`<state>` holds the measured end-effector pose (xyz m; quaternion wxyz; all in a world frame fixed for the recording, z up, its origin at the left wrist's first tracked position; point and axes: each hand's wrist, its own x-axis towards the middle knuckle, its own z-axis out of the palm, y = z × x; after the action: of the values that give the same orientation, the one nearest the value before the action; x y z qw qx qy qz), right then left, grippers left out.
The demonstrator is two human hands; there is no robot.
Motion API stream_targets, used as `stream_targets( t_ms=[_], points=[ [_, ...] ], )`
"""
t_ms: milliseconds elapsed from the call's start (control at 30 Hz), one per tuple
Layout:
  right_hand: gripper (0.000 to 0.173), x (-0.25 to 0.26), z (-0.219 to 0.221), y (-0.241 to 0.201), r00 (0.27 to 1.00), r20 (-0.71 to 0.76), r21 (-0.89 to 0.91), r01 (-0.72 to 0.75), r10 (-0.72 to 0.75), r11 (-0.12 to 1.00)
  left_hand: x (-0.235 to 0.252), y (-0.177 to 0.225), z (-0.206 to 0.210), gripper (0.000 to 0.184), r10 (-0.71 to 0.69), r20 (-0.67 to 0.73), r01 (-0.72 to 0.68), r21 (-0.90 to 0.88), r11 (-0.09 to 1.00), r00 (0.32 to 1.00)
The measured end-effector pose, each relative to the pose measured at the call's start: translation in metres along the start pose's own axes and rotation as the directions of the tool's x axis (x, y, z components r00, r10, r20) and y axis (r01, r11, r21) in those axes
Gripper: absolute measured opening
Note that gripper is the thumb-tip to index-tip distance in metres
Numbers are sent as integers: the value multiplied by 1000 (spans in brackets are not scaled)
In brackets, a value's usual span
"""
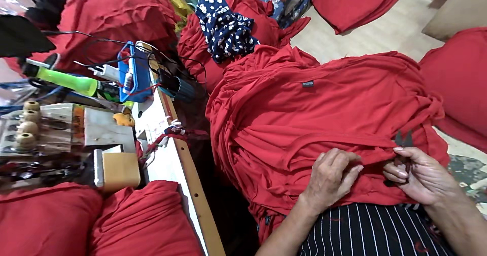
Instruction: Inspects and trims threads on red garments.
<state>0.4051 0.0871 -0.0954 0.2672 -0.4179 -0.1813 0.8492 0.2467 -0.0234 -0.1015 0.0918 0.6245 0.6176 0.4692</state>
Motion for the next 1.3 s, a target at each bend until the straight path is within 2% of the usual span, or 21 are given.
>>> stream_targets(
  t_ms=[267,367,567,667,967,1100,1200,1300],
  points=[
    [51,1,-4,0,998,63,-53,-6,9,999,1,-3,1,16,-76,-66,72,-68,995,995],
    [50,0,-4,0,998,66,-74,-4,9,997,2,-1,3,15,-118,-24,116,-58,992,993],
    [44,-1,-4,2,998,52,-157,47,-40,986,11,8,11,20,-198,30,194,102,976,980],
    [39,0,-4,2,997,33,-205,75,-70,976,15,13,11,18,-243,58,234,125,964,968],
    [33,-1,-3,4,990,45,-315,140,-133,939,32,26,4,18,-380,257,335,203,920,889],
    [35,0,-4,4,988,55,-314,153,-143,937,26,19,7,15,-367,177,358,81,930,913],
    [34,-1,-3,3,988,52,-319,155,-146,935,19,14,8,15,-310,100,309,30,951,945],
    [30,-2,-1,3,987,49,-351,158,-151,923,15,11,7,16,-260,97,260,19,966,961]
  ],
)
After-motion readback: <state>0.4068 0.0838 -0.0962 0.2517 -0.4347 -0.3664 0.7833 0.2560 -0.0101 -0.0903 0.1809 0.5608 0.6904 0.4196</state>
